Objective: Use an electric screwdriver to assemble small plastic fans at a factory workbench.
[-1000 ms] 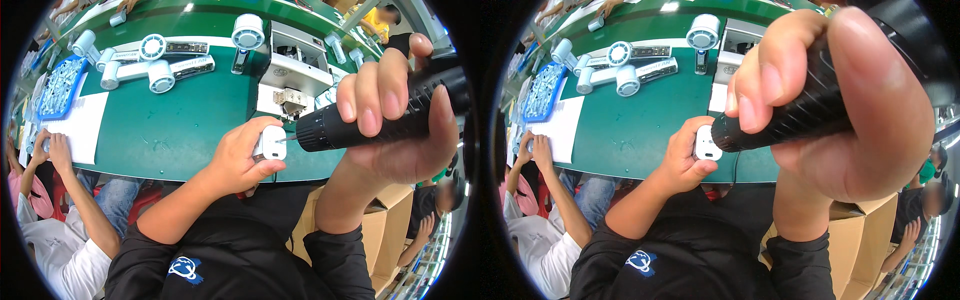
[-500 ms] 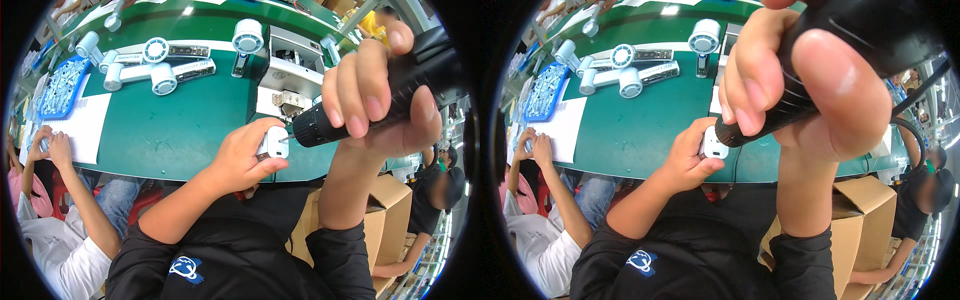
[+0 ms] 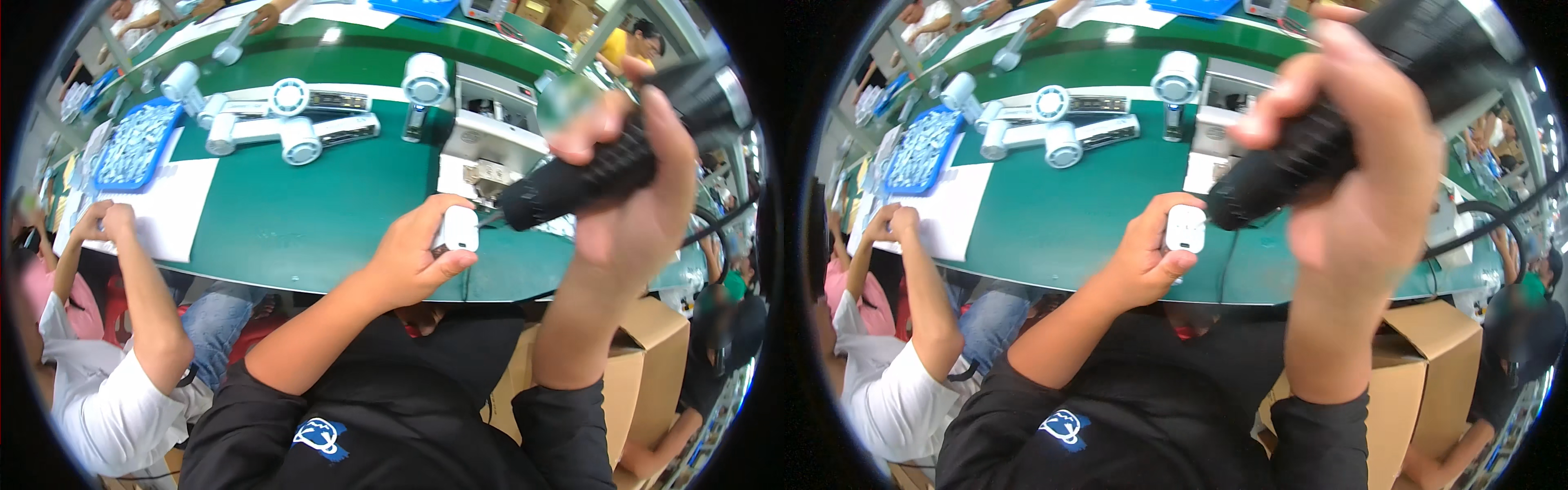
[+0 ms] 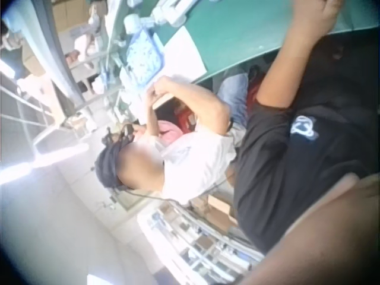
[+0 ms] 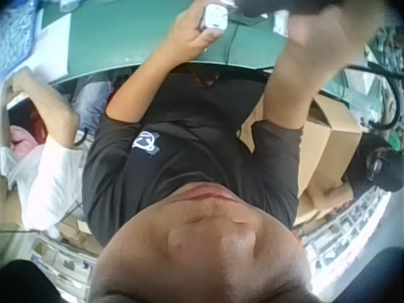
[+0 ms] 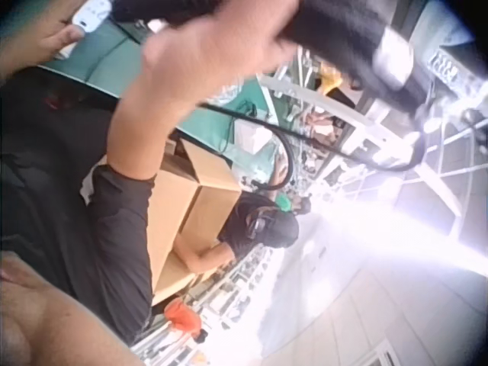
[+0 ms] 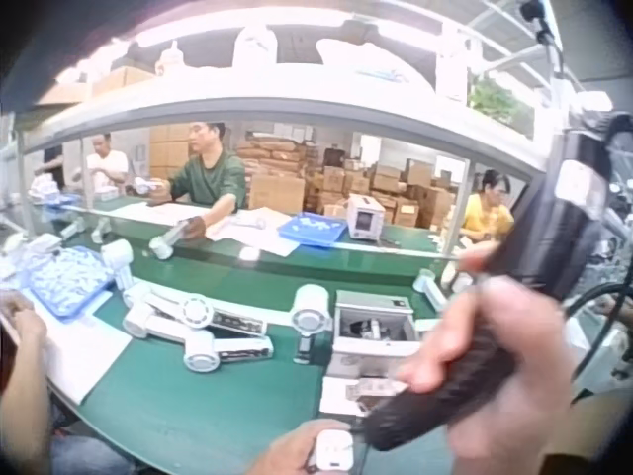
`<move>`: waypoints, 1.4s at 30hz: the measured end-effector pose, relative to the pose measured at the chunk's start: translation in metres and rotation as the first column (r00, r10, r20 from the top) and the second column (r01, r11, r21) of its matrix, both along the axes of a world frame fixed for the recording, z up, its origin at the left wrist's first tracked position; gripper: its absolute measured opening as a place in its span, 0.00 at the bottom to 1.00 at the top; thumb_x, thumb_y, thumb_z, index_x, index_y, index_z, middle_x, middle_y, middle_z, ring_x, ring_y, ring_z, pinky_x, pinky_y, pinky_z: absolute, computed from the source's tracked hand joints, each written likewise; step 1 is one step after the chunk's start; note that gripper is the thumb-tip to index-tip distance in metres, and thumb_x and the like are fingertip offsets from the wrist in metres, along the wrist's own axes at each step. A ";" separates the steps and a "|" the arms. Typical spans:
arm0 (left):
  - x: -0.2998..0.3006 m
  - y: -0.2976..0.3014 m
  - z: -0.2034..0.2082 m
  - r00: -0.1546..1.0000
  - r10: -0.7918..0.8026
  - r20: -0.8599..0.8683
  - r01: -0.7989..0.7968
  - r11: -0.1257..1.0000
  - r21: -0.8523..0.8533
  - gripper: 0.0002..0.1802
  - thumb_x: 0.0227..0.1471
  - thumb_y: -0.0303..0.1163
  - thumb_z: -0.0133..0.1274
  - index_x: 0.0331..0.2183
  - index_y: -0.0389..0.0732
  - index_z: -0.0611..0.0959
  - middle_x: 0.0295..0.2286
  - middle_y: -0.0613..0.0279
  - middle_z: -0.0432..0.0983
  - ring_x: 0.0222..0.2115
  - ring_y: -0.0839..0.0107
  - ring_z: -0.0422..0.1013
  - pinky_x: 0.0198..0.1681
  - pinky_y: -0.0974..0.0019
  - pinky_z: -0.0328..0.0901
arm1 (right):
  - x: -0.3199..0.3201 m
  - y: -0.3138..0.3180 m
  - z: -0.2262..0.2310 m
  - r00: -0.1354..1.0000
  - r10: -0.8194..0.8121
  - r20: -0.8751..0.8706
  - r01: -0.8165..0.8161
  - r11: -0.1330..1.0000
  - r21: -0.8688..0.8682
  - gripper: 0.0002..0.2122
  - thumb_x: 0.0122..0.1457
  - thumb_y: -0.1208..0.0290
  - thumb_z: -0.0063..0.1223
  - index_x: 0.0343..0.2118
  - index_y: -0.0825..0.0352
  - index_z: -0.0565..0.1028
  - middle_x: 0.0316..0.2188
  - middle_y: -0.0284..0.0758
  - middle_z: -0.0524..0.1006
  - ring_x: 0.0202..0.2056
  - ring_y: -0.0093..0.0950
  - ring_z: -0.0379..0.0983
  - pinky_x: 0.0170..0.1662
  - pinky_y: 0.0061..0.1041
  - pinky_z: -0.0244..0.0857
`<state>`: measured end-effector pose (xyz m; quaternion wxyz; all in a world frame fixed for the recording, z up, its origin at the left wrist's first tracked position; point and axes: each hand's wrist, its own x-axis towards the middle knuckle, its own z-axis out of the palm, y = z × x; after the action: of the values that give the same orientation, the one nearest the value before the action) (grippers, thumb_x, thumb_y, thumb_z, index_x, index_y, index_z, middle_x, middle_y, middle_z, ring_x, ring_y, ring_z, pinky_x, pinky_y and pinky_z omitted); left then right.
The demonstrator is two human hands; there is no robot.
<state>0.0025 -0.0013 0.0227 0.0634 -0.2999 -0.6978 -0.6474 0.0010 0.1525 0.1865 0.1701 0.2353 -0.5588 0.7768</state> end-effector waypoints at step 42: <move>-0.104 0.001 -0.020 0.872 0.483 0.080 -0.469 0.777 0.419 0.04 0.54 0.24 0.50 0.34 0.36 0.76 0.24 0.71 0.68 0.21 0.86 0.60 0.23 0.79 0.55 | 0.040 0.074 -0.084 0.618 -0.583 -0.527 0.525 0.805 -0.275 0.10 0.63 0.69 0.40 0.46 0.64 0.61 0.31 0.39 0.71 0.25 0.29 0.66 0.25 0.24 0.65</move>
<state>-0.1013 -0.0005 0.0026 0.2997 -0.1029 -0.5914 -0.7415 0.0411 0.2264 0.1022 0.5764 0.2716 -0.4855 0.5985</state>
